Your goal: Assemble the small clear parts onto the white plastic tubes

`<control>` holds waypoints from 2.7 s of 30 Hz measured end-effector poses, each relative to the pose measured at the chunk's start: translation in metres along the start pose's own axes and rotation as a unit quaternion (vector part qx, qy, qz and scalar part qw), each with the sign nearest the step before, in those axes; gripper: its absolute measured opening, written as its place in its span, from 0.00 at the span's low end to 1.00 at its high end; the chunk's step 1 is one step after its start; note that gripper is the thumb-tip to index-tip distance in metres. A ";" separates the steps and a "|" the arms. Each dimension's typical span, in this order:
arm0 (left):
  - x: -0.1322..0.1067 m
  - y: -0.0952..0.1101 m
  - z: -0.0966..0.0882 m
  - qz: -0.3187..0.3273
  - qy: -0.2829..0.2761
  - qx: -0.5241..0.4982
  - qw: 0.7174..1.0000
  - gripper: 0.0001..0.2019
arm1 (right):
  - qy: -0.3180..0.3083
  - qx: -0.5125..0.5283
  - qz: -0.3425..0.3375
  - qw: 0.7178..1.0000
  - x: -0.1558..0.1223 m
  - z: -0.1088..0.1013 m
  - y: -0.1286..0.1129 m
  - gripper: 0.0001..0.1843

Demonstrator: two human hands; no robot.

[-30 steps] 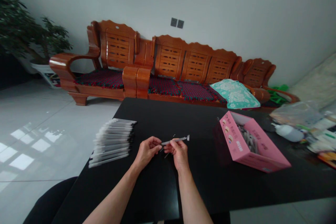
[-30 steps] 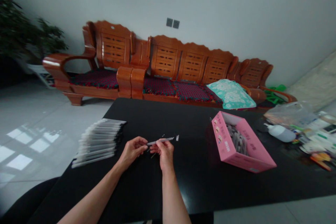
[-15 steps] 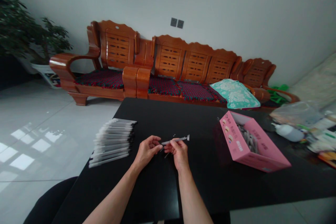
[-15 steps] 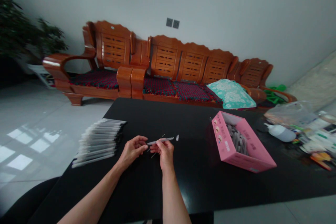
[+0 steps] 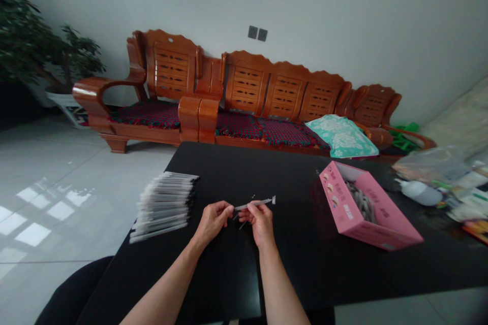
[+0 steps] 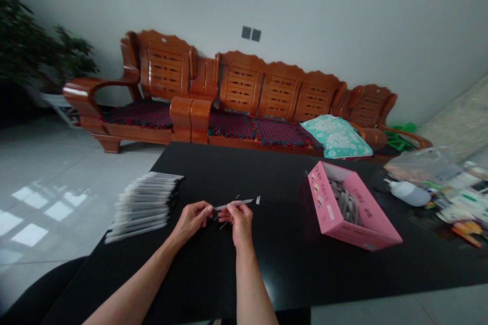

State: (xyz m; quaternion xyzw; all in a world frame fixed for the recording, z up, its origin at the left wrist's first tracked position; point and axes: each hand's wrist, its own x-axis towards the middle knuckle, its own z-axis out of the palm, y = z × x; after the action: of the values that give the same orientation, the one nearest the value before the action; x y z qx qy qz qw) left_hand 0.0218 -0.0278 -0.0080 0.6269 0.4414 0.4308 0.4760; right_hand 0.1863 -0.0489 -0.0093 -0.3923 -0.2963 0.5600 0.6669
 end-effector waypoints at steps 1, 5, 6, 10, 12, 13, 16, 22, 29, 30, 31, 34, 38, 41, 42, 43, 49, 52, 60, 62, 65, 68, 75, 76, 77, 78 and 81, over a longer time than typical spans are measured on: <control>0.000 -0.001 0.000 0.001 -0.007 0.003 1.000 0.19 | 0.001 -0.001 0.001 1.000 0.000 0.000 0.000 0.17; 0.000 -0.002 0.001 -0.004 -0.011 -0.005 1.000 0.16 | 0.001 -0.005 0.003 1.000 -0.001 0.002 -0.001 0.17; 0.000 0.000 0.002 -0.006 -0.009 -0.007 1.000 0.15 | 0.000 -0.006 0.002 1.000 -0.001 0.002 -0.001 0.16; -0.002 0.006 0.002 -0.004 0.010 -0.004 1.000 0.14 | 0.000 -0.006 -0.004 1.000 -0.001 0.002 -0.002 0.15; -0.003 0.008 0.002 0.003 0.011 0.008 1.000 0.16 | 0.004 -0.003 -0.007 1.000 -0.001 0.001 -0.001 0.16; -0.004 0.008 0.001 0.006 0.008 0.015 1.000 0.17 | 0.006 -0.002 -0.007 1.000 -0.001 0.001 -0.001 0.16; -0.004 0.007 0.000 0.013 -0.013 0.024 1.000 0.20 | 0.009 -0.002 -0.005 1.000 0.000 0.001 -0.001 0.17; -0.002 0.004 0.001 0.010 -0.021 0.010 1.000 0.15 | 0.004 -0.006 -0.004 1.000 0.000 0.001 -0.001 0.16; -0.004 0.010 -0.002 0.020 0.002 0.017 1.000 0.10 | 0.006 -0.002 -0.009 1.000 -0.001 0.002 -0.003 0.16; -0.003 0.012 -0.005 0.016 0.008 0.013 1.000 0.11 | 0.009 0.003 -0.010 1.000 -0.001 0.002 -0.003 0.16; -0.002 0.014 -0.011 0.009 0.019 0.009 1.000 0.13 | 0.012 0.008 -0.011 1.000 -0.001 0.001 -0.004 0.16; -0.002 0.019 -0.033 -0.026 0.055 0.030 0.998 0.15 | 0.019 0.017 -0.017 1.000 -0.002 0.000 -0.006 0.15; -0.015 0.023 -0.057 -0.041 0.000 0.128 0.991 0.08 | 0.013 0.016 -0.017 1.000 -0.002 0.001 -0.007 0.14; -0.032 0.023 -0.060 -0.005 -0.068 0.177 0.982 0.05 | 0.010 0.020 -0.015 1.000 -0.002 0.002 -0.007 0.15; -0.037 0.022 -0.059 -0.002 -0.086 0.183 0.979 0.04 | 0.009 0.021 -0.015 1.000 -0.002 0.002 -0.007 0.15; -0.041 0.020 -0.058 -0.004 -0.099 0.186 0.978 0.05 | 0.009 0.020 -0.016 1.000 -0.003 0.002 -0.007 0.15; -0.048 0.010 -0.049 -0.006 -0.128 0.220 0.967 0.09 | 0.007 0.017 -0.018 1.000 -0.003 0.001 -0.007 0.14; -0.037 0.009 -0.043 0.008 -0.118 0.277 0.954 0.08 | 0.014 0.018 -0.024 0.999 -0.001 -0.001 -0.005 0.14; 0.013 0.011 -0.012 0.062 -0.098 0.346 0.931 0.12 | 0.174 0.020 -0.117 0.978 0.007 -0.015 0.000 0.13; 0.023 0.012 -0.004 0.067 -0.089 0.352 0.930 0.13 | 0.219 0.003 -0.136 0.966 0.008 -0.018 -0.001 0.12; 0.035 0.019 0.012 0.094 -0.052 0.343 0.933 0.13 | 0.295 -0.050 -0.174 0.938 0.007 -0.023 -0.006 0.10; 0.048 0.027 0.038 0.127 -0.031 0.319 0.939 0.11 | 0.371 -0.109 -0.216 0.896 0.007 -0.029 -0.009 0.09; 0.070 0.031 0.101 0.144 -0.059 0.339 0.928 0.11 | 0.413 -0.116 -0.238 0.871 0.005 -0.035 -0.014 0.11; 0.072 0.031 0.107 0.150 -0.063 0.349 0.923 0.11 | 0.418 -0.126 -0.233 0.869 0.005 -0.034 -0.014 0.11; 0.073 0.031 0.113 0.154 -0.069 0.362 0.917 0.12 | 0.426 -0.137 -0.225 0.865 0.005 -0.033 -0.015 0.12; 0.075 0.031 0.118 0.158 -0.076 0.380 0.908 0.13 | 0.435 -0.147 -0.216 0.862 0.004 -0.032 -0.017 0.13; 0.080 0.031 0.131 0.157 -0.097 0.432 0.883 0.13 | 0.451 -0.164 -0.194 0.856 0.004 -0.030 -0.019 0.15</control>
State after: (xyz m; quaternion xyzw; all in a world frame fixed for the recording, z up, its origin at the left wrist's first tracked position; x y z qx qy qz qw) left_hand 0.1713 0.0164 0.0087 0.8701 0.4312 0.2034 0.1247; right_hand 0.2220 -0.0522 -0.0093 -0.6403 -0.1204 0.1244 0.7483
